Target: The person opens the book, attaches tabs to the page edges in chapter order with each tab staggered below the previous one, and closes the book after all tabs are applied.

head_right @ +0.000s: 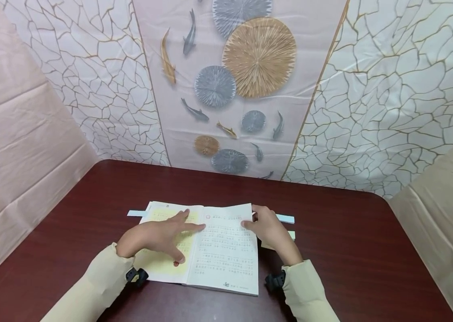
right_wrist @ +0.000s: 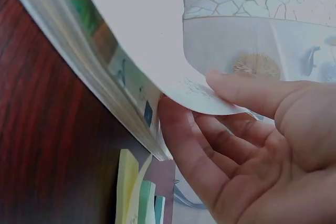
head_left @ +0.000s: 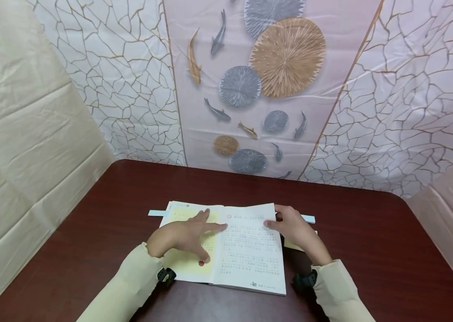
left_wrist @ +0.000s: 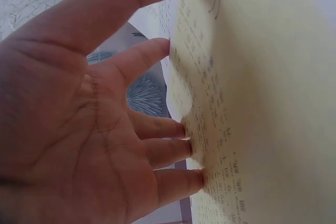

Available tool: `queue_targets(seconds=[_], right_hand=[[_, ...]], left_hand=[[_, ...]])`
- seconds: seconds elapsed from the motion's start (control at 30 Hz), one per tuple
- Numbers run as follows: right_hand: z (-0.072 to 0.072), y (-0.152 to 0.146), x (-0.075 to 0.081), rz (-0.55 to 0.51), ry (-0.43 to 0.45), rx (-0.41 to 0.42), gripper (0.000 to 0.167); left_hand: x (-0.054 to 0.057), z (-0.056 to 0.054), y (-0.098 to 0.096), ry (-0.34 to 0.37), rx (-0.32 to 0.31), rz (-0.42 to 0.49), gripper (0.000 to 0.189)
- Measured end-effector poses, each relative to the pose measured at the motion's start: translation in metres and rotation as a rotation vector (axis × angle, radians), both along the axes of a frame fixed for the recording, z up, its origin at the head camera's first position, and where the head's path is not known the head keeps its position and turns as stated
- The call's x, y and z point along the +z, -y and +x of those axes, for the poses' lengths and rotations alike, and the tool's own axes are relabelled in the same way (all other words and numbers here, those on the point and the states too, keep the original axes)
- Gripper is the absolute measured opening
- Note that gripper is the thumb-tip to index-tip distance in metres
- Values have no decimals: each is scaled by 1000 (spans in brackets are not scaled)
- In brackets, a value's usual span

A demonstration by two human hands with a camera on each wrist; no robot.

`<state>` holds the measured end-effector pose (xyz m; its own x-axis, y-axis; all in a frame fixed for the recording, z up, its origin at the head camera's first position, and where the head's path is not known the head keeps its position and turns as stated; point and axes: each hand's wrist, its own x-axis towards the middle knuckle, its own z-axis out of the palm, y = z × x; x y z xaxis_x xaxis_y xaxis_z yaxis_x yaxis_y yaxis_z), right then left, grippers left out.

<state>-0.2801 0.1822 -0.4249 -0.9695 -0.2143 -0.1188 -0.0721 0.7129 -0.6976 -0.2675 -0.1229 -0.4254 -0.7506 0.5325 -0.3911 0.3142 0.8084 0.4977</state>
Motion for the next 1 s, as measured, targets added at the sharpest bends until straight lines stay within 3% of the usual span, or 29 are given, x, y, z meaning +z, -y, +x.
queue_targets(seconds=[0.23, 0.33, 0.43, 0.5, 0.6, 0.7, 0.77, 0.87, 0.93, 1.0], right_hand=[[1, -8, 8, -203, 114, 50, 46], [0, -12, 12, -378, 204, 87, 63], [0, -13, 11, -529, 301, 171, 76], [2, -10, 9, -559, 341, 255, 72], [7, 0, 4, -520, 318, 383, 59], [15, 19, 1, -420, 229, 451, 56], [21, 33, 1, -331, 168, 481, 57], [31, 50, 4, -207, 115, 524, 62], [36, 57, 5, -147, 106, 562, 64], [41, 62, 5, -97, 95, 597, 67]], left_hand=[[2, 0, -1, 3, -8, 21, 95], [2, -2, 0, 9, -15, 32, 94], [0, -6, 4, 1, -12, 70, 88], [0, -9, 8, -29, -7, 111, 75], [2, -15, 16, -117, 4, 194, 47], [11, -20, 25, -167, 67, 342, 31], [19, -21, 30, -120, 147, 478, 39], [32, -20, 36, 21, 263, 667, 61], [40, -19, 39, 103, 319, 722, 76], [46, -19, 42, 138, 356, 715, 81]])
